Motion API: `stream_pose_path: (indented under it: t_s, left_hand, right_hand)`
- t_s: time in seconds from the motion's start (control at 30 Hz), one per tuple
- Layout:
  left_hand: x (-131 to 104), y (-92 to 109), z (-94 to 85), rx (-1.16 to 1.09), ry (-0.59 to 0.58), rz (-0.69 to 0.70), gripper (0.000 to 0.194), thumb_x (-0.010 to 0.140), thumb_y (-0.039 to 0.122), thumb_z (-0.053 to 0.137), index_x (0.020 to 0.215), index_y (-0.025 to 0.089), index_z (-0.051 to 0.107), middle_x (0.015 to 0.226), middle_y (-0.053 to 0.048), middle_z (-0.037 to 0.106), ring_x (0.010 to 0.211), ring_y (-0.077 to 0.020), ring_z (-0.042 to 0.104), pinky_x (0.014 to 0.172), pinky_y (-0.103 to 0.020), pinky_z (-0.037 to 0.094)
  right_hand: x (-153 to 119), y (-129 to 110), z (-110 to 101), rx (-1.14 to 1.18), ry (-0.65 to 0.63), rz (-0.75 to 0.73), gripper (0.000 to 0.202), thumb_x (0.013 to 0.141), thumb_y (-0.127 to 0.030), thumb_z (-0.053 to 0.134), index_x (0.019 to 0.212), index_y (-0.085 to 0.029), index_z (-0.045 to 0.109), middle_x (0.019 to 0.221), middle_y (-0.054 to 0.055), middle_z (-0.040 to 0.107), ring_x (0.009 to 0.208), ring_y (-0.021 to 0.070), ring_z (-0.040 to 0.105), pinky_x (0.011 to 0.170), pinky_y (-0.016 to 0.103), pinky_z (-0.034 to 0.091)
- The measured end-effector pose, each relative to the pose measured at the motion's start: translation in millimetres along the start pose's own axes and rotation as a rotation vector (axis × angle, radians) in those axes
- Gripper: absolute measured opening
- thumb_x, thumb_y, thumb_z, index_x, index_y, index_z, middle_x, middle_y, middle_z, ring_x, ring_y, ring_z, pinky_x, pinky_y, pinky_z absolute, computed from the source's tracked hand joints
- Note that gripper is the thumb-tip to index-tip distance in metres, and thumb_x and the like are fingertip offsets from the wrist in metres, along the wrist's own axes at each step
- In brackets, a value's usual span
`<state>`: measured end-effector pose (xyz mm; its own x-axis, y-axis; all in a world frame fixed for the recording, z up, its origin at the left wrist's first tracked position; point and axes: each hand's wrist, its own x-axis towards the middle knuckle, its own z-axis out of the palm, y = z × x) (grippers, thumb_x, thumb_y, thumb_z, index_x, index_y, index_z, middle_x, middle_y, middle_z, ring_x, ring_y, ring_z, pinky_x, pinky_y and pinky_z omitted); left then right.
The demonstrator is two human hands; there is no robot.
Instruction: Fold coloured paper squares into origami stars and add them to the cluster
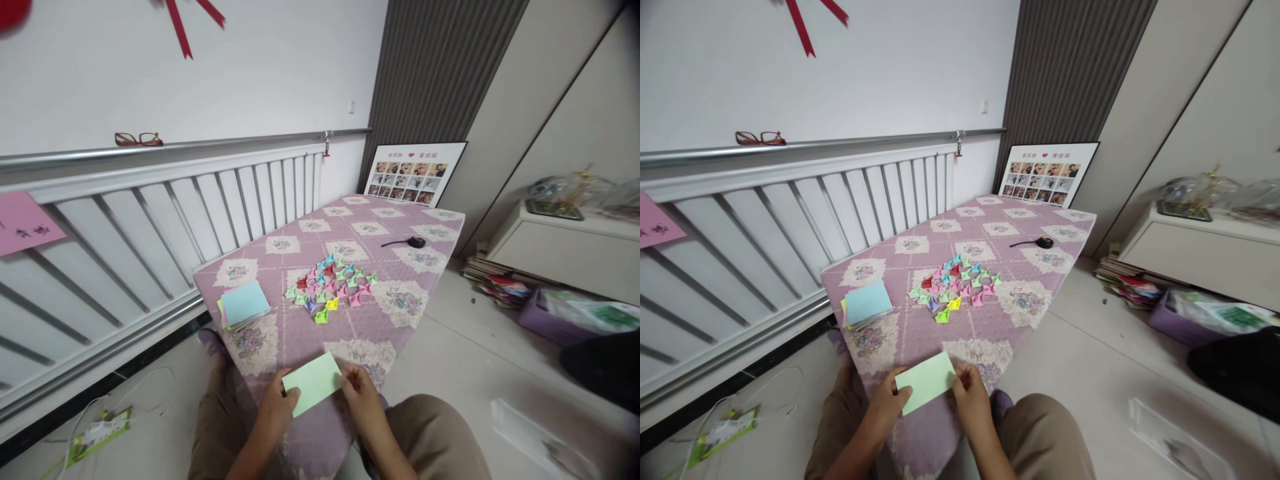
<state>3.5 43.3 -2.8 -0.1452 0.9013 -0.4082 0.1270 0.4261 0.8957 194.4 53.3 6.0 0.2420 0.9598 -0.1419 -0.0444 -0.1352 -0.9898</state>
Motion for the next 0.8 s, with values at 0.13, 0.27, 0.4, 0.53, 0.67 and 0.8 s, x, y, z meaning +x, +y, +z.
stream_pose_path:
  t_s: [0.13,0.27,0.4,0.53,0.67,0.8]
  left_hand:
    - [7,-7,-0.4,0.096,-0.016,-0.028,0.054,0.077,0.025,0.059,0.129,0.017,0.046,0.098,-0.005,0.066,0.072,-0.0152,0.06,0.052,-0.02,0.043]
    - [10,-10,1.3,0.139,-0.034,-0.052,0.054,0.082,0.022,0.051,0.135,0.018,0.038,0.093,-0.004,0.063,0.064,-0.013,0.058,0.045,-0.019,0.041]
    - [9,-11,-0.4,0.133,-0.055,-0.031,0.055,0.085,0.023,0.047,0.138,0.017,0.034,0.084,-0.002,0.062,0.055,-0.0121,0.056,0.043,-0.02,0.04]
    - [6,-13,-8.9,0.187,-0.095,-0.017,0.055,0.088,0.026,0.042,0.14,0.014,0.031,0.079,-0.002,0.063,0.047,-0.0128,0.054,0.046,-0.024,0.043]
    - [1,-15,-26.3,0.379,-0.018,0.191,0.047,0.086,0.027,0.038,0.131,0.013,0.046,0.095,-0.009,0.066,0.081,-0.0218,0.064,0.078,-0.035,0.05]
    - [-8,-18,-40.2,0.539,0.047,0.513,0.043,0.074,0.011,0.037,0.11,0.014,0.062,0.117,-0.012,0.059,0.115,-0.0235,0.051,0.103,-0.038,0.036]
  right_hand:
    - [-8,3,-8,-0.428,-0.054,-0.429,0.009,0.074,-0.023,0.059,0.083,-0.022,0.062,0.086,0.004,0.063,0.086,0.0219,0.057,0.082,0.036,0.044]
    - [-26,6,6,-0.753,-0.282,-0.645,0.021,0.074,-0.013,0.063,0.092,-0.023,0.063,0.095,0.004,0.063,0.091,0.0223,0.056,0.083,0.035,0.044]
    - [-34,13,25,-0.889,-0.337,-0.682,0.035,0.072,-0.006,0.065,0.102,-0.024,0.063,0.103,0.004,0.062,0.097,0.0227,0.054,0.087,0.035,0.042]
    - [-31,22,33,-0.976,-0.347,-0.667,0.026,0.075,-0.006,0.063,0.093,-0.024,0.065,0.097,0.003,0.062,0.094,0.0216,0.054,0.085,0.033,0.041]
    - [-29,27,33,-1.009,-0.344,-0.649,0.021,0.075,-0.005,0.063,0.084,-0.023,0.064,0.093,0.002,0.062,0.091,0.0203,0.053,0.083,0.031,0.039]
    - [-31,27,33,-1.008,-0.333,-0.641,0.018,0.076,-0.007,0.063,0.083,-0.024,0.063,0.092,0.001,0.061,0.09,0.02,0.052,0.082,0.031,0.038]
